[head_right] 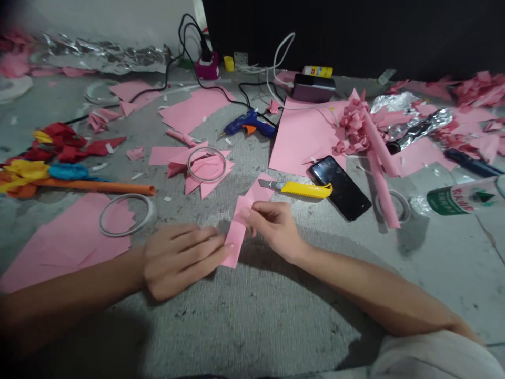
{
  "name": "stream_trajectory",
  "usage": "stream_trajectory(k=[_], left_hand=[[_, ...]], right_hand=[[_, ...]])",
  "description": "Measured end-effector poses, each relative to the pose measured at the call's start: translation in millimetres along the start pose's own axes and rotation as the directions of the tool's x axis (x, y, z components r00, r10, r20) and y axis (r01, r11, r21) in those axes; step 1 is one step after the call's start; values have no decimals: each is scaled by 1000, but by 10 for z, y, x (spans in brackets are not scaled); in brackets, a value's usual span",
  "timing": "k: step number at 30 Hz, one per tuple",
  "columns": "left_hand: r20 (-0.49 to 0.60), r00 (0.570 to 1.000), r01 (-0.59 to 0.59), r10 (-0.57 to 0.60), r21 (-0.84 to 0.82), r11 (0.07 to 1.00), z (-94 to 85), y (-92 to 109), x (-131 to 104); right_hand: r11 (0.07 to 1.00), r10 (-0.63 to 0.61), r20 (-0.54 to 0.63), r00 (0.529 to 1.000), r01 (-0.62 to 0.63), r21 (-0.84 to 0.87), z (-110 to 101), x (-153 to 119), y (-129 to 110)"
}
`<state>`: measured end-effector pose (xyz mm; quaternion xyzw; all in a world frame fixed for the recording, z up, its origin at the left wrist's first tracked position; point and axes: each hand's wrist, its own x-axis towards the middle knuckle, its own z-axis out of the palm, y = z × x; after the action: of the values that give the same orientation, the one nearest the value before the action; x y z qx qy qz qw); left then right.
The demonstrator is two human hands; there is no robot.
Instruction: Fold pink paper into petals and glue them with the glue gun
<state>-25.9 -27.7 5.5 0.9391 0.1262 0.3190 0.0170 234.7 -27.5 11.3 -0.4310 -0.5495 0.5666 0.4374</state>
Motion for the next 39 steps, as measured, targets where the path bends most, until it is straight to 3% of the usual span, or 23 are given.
stream_trajectory(k=[3, 4, 6, 7, 8, 10, 11, 13, 16, 24, 31, 39], left_hand=[[-4, 995, -95, 95, 21, 995, -7, 31, 79], [-33, 997, -70, 69, -29, 997, -22, 44, 115], [-98, 987, 107, -128, -199, 974, -47, 77, 183], [-110, 950, 249, -292, -299, 921, -46, 93, 212], [-94, 879, 396, -467, -399, 827, -35, 108, 236], [33, 686, 610, -727, -571, 549, 20, 128, 272], [123, 611, 651, -782, -640, 409, 55, 132, 283], [260, 544, 660, -798, -720, 214, 119, 125, 293], [294, 547, 626, -784, -766, 149, 158, 97, 294], [238, 590, 622, -772, -743, 246, 136, 74, 284], [208, 602, 666, -771, -664, 341, 152, 92, 244], [173, 606, 661, -776, -653, 371, 178, 83, 248]], right_hand=[[999, 12, -38, 999, -13, -32, 12, 1, -27], [999, 18, -32, 999, -19, -37, 24, -7, -37], [998, 19, 6, 1000, -19, -54, 57, -35, -54], [998, 15, 36, 999, -13, -66, 74, -52, -61], [997, 8, 64, 998, -3, -82, 90, -69, -64], [992, -4, 102, 995, 16, -123, 114, -97, -63], [989, -6, 112, 994, 23, -148, 120, -106, -58], [980, -3, 126, 992, 28, -198, 123, -113, -43], [970, 3, 143, 990, 32, -243, 121, -108, -22], [960, -3, 155, 988, 46, -276, 129, -112, -10], [967, -1, 144, 990, 38, -252, 133, -91, -23], [973, -2, 152, 988, 37, -229, 112, -83, -30]])
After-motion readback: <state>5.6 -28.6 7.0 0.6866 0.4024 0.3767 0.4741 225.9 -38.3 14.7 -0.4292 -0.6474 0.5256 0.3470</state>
